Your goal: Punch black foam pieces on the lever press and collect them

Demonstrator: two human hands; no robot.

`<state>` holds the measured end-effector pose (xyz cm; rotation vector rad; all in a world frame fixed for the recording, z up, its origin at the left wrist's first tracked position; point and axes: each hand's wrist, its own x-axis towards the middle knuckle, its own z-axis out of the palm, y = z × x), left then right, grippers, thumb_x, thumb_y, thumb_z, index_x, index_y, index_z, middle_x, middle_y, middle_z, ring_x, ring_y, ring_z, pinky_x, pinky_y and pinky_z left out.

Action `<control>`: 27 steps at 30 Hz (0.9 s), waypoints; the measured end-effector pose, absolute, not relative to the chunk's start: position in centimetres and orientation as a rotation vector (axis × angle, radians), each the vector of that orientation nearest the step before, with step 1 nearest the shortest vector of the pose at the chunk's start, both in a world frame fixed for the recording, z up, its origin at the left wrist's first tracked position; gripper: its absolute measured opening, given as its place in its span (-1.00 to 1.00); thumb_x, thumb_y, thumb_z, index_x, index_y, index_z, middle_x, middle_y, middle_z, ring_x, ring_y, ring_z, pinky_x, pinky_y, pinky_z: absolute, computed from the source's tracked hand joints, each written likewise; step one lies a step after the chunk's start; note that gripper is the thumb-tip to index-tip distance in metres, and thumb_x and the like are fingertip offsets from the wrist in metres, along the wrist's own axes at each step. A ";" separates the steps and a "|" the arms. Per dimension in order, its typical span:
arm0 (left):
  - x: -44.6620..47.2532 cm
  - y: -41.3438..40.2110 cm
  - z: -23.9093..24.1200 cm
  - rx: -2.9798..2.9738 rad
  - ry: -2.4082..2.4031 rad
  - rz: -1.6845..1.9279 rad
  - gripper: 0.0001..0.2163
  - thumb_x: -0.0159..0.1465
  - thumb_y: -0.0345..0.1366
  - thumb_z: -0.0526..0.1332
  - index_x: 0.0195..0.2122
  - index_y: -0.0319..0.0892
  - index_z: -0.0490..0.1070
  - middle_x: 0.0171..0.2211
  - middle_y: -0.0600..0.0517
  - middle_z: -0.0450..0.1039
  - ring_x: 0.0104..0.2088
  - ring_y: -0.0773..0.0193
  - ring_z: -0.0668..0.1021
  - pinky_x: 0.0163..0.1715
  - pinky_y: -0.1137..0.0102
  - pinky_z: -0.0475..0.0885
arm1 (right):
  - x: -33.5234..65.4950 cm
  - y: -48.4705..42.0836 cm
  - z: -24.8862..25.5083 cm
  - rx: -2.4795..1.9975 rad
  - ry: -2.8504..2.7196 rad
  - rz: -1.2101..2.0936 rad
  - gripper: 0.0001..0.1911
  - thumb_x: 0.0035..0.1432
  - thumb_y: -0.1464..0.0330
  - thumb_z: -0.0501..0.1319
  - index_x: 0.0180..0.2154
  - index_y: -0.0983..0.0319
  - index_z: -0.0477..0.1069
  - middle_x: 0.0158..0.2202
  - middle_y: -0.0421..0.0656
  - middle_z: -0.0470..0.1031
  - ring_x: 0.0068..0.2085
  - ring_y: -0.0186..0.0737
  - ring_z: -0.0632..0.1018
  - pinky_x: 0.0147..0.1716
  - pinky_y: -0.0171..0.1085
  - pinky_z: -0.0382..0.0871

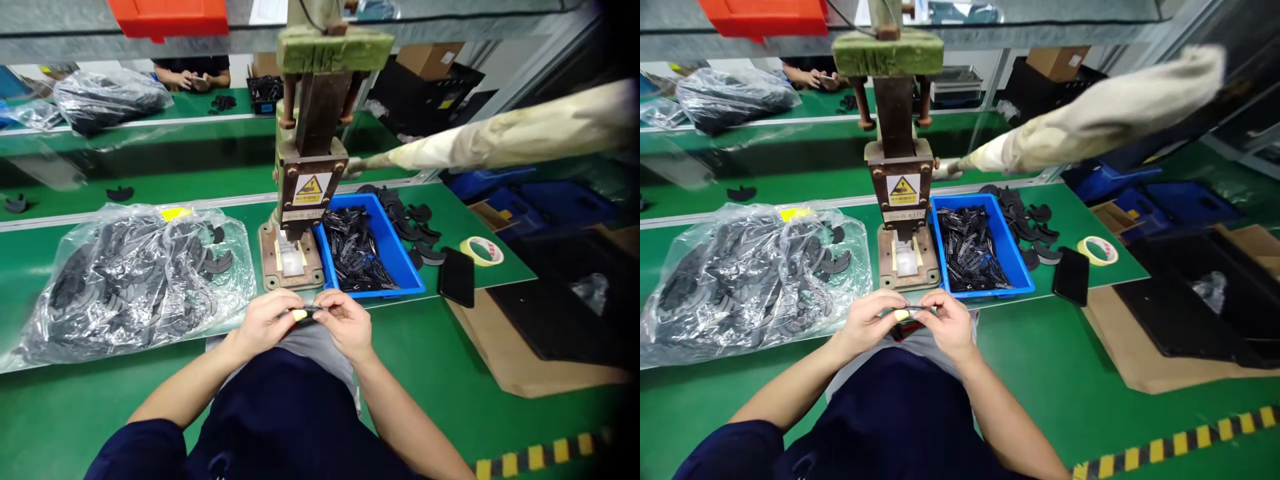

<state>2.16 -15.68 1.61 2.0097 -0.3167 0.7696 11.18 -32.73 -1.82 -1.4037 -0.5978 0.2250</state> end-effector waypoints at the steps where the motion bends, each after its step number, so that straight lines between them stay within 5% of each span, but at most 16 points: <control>1: 1.9 -15.7 1.4 2.018 -0.311 0.772 -0.89 0.31 -0.45 0.27 -0.16 -0.19 0.49 -0.25 -0.06 0.59 -0.23 0.28 0.63 -0.20 0.41 0.57 | 10.9 -32.9 -2.0 -1.408 -0.606 0.237 -0.78 0.01 0.23 0.45 -0.36 0.14 0.48 -0.36 -0.17 0.55 -0.29 -0.21 0.56 -0.26 -0.19 0.48; 13: -0.2 -16.0 -2.3 2.005 -0.174 0.642 -0.88 0.30 -0.47 0.27 -0.17 -0.18 0.49 -0.25 -0.04 0.60 -0.23 0.29 0.65 -0.19 0.40 0.57 | 8.7 -33.6 -4.2 -1.489 -0.597 0.344 -0.86 0.06 0.37 0.41 -0.32 0.12 0.48 -0.33 -0.18 0.55 -0.26 -0.22 0.55 -0.20 -0.18 0.44; 27: -0.2 -14.7 -2.1 2.026 -0.314 0.594 -0.80 0.33 -0.45 0.24 -0.03 -0.15 0.50 -0.17 -0.11 0.57 -0.17 0.24 0.63 -0.14 0.36 0.58 | 9.5 -32.1 -3.5 -1.311 -0.371 0.681 -0.76 0.03 0.23 0.43 -0.31 0.14 0.45 -0.28 -0.18 0.55 -0.24 -0.26 0.54 -0.18 -0.22 0.44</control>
